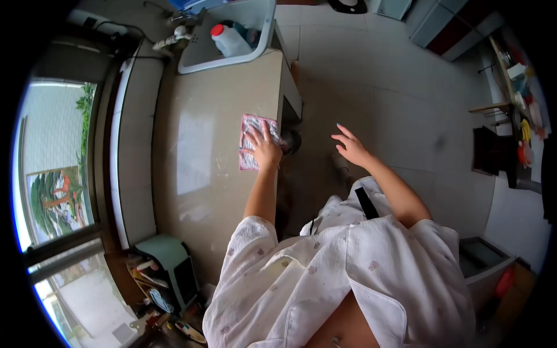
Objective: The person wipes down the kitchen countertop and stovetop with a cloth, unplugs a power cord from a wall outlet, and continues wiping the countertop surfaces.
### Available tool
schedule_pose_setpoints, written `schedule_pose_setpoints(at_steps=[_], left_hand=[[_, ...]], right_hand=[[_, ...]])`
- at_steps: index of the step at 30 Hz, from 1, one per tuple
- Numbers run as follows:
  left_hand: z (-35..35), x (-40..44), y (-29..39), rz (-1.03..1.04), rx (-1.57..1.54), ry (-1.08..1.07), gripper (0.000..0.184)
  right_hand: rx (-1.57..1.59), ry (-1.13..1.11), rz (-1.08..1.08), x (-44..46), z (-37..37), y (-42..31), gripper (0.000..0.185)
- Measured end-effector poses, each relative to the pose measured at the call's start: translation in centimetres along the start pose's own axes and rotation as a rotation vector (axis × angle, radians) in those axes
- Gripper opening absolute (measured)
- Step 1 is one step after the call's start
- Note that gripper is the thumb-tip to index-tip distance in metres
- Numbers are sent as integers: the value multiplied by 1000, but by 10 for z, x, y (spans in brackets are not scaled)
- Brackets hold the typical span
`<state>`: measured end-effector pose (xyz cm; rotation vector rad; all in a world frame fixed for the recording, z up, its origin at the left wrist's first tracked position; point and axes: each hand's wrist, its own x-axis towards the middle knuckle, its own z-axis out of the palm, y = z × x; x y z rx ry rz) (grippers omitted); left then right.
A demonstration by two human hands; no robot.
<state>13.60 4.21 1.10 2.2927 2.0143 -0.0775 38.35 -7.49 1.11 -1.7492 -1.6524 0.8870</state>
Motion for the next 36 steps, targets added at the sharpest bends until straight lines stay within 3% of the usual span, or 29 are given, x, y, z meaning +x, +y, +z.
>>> schedule_pose_setpoints(at_steps=[4, 5, 11, 13, 14, 15, 17, 22, 26, 30, 33, 36], left_hand=[[-25, 105, 58, 67, 21, -30, 99], [0, 135, 48, 51, 33, -99, 99], [-12, 233, 112, 161, 106, -54, 92], [9, 255, 95, 228, 169, -79, 87], [9, 255, 94, 267, 176, -86, 71], [20, 252, 88, 269, 184, -101, 71], [45, 251, 73, 419, 208, -7, 57], [9, 133, 36, 473, 122, -63, 45], [-10, 7, -9, 420, 38, -179, 44], [6, -100, -62, 389, 57, -192, 38], [18, -126, -78, 384, 139, -149, 39], [19, -107, -67, 371, 207, -124, 58]], right_hand=[[48, 89, 217, -13, -39, 23, 29], [65, 19, 293, 4, -35, 30, 29], [112, 120, 383, -18, -57, 81, 27], [99, 100, 405, -8, -49, 80, 26], [98, 128, 380, -11, -47, 81, 26], [107, 120, 392, -14, -45, 81, 26], [179, 97, 403, -9, -45, 83, 25], [224, -110, 519, 29, -49, 64, 25], [394, -128, 389, 60, -17, 71, 24], [360, -217, 311, 86, 11, 66, 25], [325, -301, 351, 91, 18, 58, 26], [347, -351, 357, 86, 10, 55, 25]])
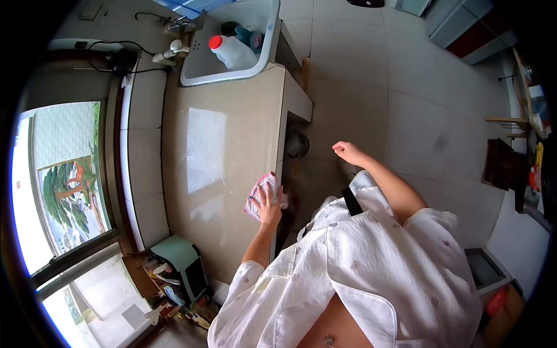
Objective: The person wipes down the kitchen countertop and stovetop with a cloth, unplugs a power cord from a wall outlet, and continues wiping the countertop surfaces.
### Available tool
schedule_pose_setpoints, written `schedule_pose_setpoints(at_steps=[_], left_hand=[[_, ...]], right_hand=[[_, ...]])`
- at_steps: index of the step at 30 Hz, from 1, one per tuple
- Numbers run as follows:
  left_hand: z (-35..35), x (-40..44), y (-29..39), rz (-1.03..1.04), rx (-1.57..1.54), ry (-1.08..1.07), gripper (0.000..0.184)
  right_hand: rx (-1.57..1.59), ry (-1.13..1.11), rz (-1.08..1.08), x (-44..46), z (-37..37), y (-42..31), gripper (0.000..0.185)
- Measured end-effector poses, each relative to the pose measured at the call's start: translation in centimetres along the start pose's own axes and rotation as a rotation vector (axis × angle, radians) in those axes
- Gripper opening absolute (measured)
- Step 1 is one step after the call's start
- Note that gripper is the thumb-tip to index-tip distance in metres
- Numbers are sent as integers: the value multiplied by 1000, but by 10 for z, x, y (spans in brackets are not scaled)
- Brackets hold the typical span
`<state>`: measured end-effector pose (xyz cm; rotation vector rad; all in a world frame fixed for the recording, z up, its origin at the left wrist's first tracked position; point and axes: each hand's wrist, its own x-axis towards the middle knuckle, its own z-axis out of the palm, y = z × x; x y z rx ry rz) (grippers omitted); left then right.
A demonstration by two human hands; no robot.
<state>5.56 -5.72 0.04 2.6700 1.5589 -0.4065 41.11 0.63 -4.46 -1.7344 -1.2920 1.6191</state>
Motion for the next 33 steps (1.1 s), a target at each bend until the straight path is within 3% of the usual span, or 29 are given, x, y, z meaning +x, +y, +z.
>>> schedule_pose_setpoints(at_steps=[4, 11, 14, 19, 22, 23, 25, 27, 30, 31, 33], left_hand=[[-32, 87, 8, -67, -44, -94, 70], [-54, 266, 17, -48, 62, 5, 60], [-53, 331, 19, -44, 201, 54, 57], [-46, 387, 24, -83, 235, 129, 42], [-46, 369, 21, -5, 237, 59, 43], [-25, 358, 16, 23, 285, 182, 47], [-29, 312, 16, 42, 235, 148, 57], [-51, 250, 15, 79, -14, 76, 68], [-56, 159, 8, -70, -140, 78, 78], [-48, 132, 5, -129, -278, 112, 77], [-37, 81, 0, -286, -271, 105, 72]], right_hand=[[72, 54, 64, -11, -14, 20, 25], [118, 259, 110, -40, -54, 60, 22], [131, 351, 227, -57, -66, 69, 21], [95, 368, 263, -88, -62, 101, 22], [62, 307, 293, -99, -60, 101, 23], [43, 306, 317, -100, -59, 102, 21], [2, 281, 319, -98, -58, 102, 20], [122, 234, 317, -91, -57, 95, 20], [40, 76, 296, -71, -54, 70, 22], [3, 39, 273, -63, -52, 61, 22], [-89, -47, 201, -48, -42, 39, 22]])
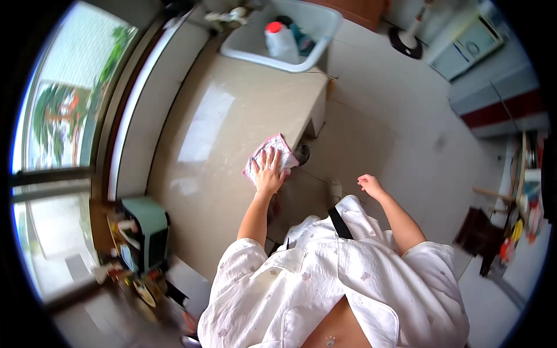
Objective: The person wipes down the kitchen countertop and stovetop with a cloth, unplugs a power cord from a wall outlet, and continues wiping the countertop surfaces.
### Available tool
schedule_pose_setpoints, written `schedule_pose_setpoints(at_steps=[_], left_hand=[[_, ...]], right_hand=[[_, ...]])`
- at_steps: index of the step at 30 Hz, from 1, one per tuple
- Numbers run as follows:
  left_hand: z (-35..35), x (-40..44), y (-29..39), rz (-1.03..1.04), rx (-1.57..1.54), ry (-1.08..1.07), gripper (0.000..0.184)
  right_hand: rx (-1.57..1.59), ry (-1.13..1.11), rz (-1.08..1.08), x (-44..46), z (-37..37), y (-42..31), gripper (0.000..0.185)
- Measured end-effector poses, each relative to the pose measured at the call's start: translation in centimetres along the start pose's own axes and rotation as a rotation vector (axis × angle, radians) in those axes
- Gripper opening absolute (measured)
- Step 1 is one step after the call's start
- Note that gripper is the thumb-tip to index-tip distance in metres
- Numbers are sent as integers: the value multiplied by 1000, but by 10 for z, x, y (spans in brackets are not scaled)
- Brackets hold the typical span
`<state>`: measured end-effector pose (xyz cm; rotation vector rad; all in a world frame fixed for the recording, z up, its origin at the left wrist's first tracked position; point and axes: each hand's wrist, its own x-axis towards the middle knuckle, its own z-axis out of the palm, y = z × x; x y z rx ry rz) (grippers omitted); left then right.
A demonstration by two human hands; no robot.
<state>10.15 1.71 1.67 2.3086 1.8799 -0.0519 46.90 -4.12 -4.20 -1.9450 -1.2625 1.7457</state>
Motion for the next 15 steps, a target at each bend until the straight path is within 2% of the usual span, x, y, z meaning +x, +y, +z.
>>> schedule_pose_setpoints(at_steps=[1, 5, 10, 12, 14, 15], left_hand=[[2, -20, -9, -47, -6, 19, 72], [12, -91, -43, -302, -56, 159, 66], [20, -163, -96, -653, -60, 279, 64], [22, -189, -113, -772, -94, 248, 64], [24, -209, -124, -939, -70, 266, 66], [26, -216, -130, -953, -72, 268, 66]], right_hand=[[-1, 39, -86, 8, 7, -7, 21], [-131, 5, -180, 17, 46, -72, 22], [-405, 99, -667, -6, 152, -150, 22], [-565, 116, -810, -26, 207, -180, 24], [-574, -29, -969, -50, 260, -204, 25], [-563, -78, -1042, -59, 292, -209, 27]])
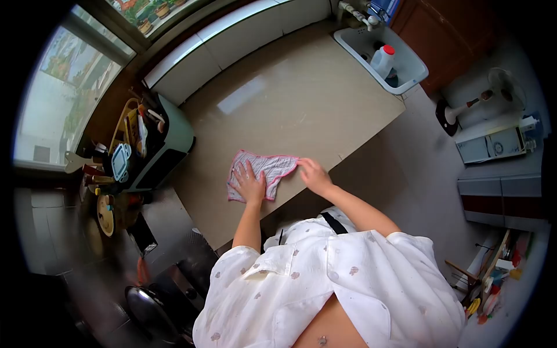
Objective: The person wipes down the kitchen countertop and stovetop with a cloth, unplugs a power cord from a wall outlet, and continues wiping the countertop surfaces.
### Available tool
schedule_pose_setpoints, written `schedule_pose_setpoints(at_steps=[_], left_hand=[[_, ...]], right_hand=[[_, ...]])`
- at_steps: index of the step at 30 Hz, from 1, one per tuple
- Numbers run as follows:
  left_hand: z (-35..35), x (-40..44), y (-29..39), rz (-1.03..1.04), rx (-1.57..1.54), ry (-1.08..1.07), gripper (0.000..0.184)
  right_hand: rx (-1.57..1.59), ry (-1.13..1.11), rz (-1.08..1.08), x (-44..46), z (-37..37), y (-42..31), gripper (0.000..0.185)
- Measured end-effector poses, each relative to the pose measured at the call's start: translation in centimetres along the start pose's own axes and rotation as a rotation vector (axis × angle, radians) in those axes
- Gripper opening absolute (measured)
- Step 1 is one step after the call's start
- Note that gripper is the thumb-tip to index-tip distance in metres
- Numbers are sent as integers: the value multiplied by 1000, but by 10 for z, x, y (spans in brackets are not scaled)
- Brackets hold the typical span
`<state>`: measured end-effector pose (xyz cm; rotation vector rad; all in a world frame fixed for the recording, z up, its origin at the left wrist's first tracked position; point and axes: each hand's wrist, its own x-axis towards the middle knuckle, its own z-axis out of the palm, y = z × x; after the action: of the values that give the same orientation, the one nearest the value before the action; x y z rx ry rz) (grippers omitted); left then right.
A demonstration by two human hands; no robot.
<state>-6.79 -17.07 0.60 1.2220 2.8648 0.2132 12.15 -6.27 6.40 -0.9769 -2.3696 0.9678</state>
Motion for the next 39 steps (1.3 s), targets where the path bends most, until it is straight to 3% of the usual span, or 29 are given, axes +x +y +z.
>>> schedule_pose_setpoints(at_steps=[3, 5, 7, 9, 11, 17, 20, 22, 28, 33, 36, 39], left_hand=[[4, 6, -25, 14, -226, -155, 53], [10, 5, -52, 39, -394, -172, 45], [27, -2, -84, -34, -869, -34, 45], [4, -18, -99, -39, -722, -43, 46], [-8, -31, -104, -41, -581, -54, 47], [-25, -28, -66, -72, -269, -184, 67], [-34, -7, -14, -206, -169, -355, 79], [-31, 8, 25, -215, -116, -521, 99], [-25, 32, 111, -293, 2, -702, 126], [-23, 35, 114, -348, 27, -750, 129], [-20, 34, 112, -355, 39, -756, 130], [-23, 35, 113, -361, 41, -771, 130]], right_hand=[[-10, -18, -294, 27, 84, -45, 37], [-53, -27, -250, 39, 143, -63, 43], [-91, -43, -208, 39, 163, -74, 50], [-338, -182, -152, 37, 168, -81, 57], [-346, -221, -183, 37, 168, -69, 59], [-528, -246, -136, 61, 98, -3, 61], [-602, -105, 57, 75, 32, 56, 62], [-655, -16, 164, 80, -14, 104, 62], [-749, 134, 553, 114, -136, 222, 62], [-803, 200, 713, 187, -137, 243, 64], [-813, 187, 357, 227, -88, 214, 67], [-625, 13, -8, 224, -30, 161, 68]])
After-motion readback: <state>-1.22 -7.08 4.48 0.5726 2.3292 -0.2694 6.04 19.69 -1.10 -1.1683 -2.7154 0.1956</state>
